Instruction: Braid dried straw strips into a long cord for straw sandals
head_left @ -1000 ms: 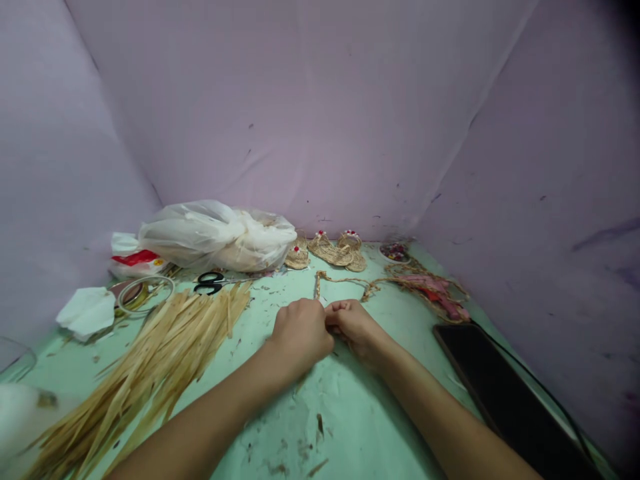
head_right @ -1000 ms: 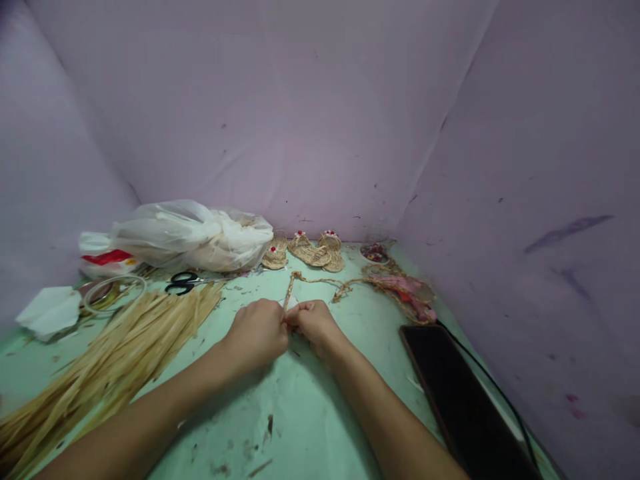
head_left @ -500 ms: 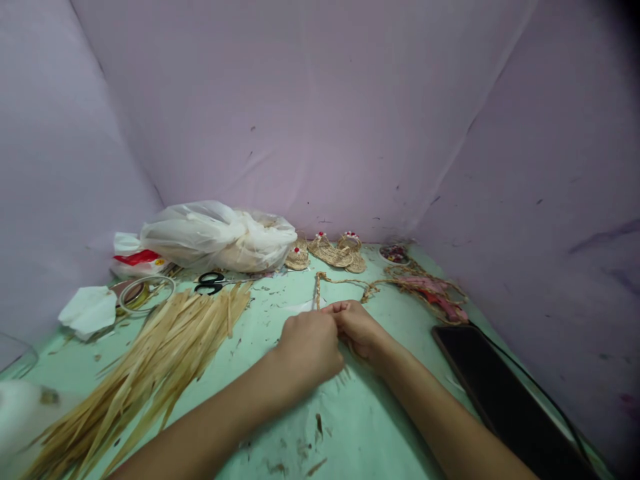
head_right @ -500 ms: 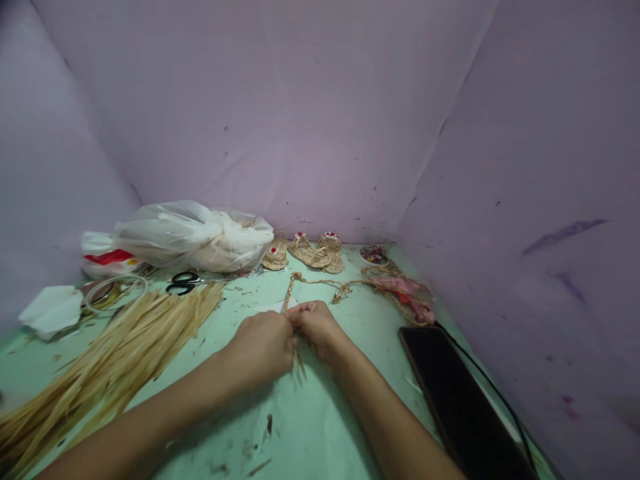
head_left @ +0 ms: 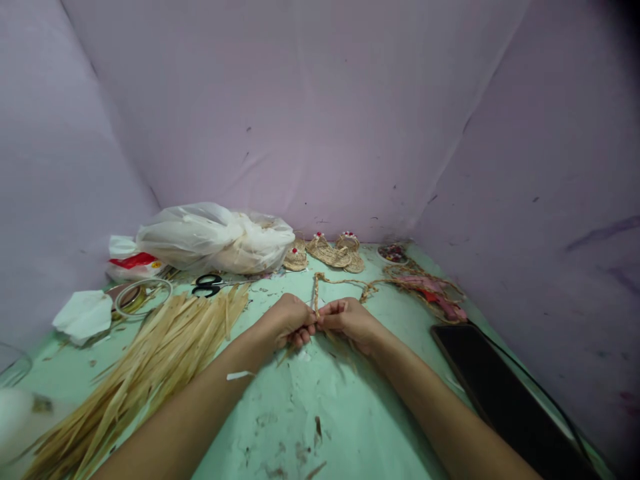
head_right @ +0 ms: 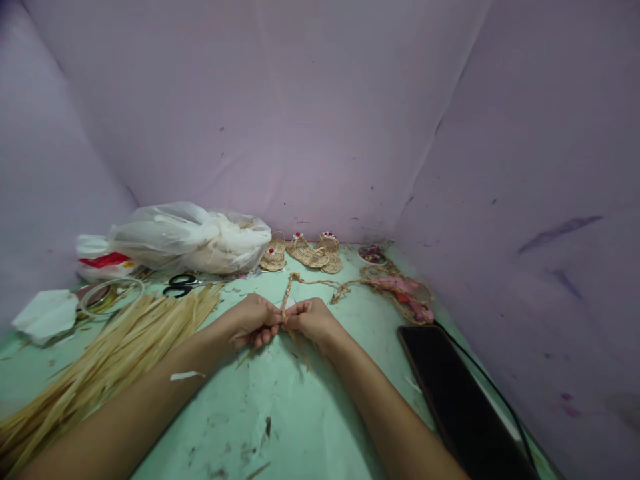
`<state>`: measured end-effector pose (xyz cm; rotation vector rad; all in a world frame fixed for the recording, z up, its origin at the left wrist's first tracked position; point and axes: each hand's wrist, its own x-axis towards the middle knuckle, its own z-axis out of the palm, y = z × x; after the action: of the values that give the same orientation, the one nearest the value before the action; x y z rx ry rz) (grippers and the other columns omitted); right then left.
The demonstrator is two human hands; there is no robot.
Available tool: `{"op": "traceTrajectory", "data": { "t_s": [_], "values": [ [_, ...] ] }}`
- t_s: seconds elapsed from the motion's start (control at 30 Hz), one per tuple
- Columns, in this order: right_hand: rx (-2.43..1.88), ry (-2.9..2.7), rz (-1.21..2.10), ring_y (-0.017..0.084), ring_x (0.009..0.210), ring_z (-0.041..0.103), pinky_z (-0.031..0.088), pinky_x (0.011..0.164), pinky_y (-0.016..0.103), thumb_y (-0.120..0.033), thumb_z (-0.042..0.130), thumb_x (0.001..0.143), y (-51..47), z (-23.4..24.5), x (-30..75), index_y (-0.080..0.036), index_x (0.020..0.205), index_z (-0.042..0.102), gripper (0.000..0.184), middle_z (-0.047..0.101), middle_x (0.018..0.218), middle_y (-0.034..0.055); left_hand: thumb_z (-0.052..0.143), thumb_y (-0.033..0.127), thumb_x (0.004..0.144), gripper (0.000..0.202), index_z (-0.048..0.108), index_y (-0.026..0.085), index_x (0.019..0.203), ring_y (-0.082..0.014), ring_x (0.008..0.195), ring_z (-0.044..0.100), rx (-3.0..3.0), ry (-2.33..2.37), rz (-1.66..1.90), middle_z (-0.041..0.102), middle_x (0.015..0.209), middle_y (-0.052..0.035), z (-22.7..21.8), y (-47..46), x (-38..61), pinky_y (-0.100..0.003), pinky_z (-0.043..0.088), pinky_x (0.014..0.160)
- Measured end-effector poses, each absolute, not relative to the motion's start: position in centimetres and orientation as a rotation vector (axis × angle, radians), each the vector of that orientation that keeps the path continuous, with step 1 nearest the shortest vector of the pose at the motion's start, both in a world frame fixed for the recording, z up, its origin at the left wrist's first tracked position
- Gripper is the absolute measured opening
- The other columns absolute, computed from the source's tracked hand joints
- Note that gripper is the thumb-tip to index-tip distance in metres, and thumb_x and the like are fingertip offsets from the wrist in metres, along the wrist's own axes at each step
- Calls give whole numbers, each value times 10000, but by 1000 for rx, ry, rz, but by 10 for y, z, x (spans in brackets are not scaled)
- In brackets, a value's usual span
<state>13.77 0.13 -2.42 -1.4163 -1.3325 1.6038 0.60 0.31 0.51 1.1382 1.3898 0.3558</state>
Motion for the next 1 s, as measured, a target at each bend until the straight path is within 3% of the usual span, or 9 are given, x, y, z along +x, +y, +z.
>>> {"op": "traceTrajectory", "data": {
  "t_s": [0.2,0.3,0.6,1.0],
  "values": [
    [-1544,-2052,766,94,490,451,267,463,206,-146,491,616,-4,-16,137,-135,608,643,152,593,532,21,447,130,593,138,443,147,456,-91,252,346,1376,1527,292,396,292,20,-6,5,8,-209,257,315],
    [-1543,-2214,533,114,537,511,285,489,211,-101,457,613,-10,-8,136,-157,647,658,212,641,599,44,438,145,569,123,431,160,447,-78,252,285,1422,1508,296,339,277,42,-9,6,7,-210,189,313],
    [-1953,-2225,231,199,659,592,270,503,258,-174,489,616,-21,-1,126,-193,713,680,214,679,716,94,452,122,516,152,356,158,404,-38,376,194,1565,1486,529,244,360,64,-32,13,7,-220,100,370],
    [-2029,-2237,349,192,650,592,205,474,268,-169,479,659,-39,13,110,-155,720,682,212,675,746,124,440,116,517,152,360,165,397,-38,269,207,1144,1343,482,294,299,55,-4,2,5,-208,95,322]
  ]
}}
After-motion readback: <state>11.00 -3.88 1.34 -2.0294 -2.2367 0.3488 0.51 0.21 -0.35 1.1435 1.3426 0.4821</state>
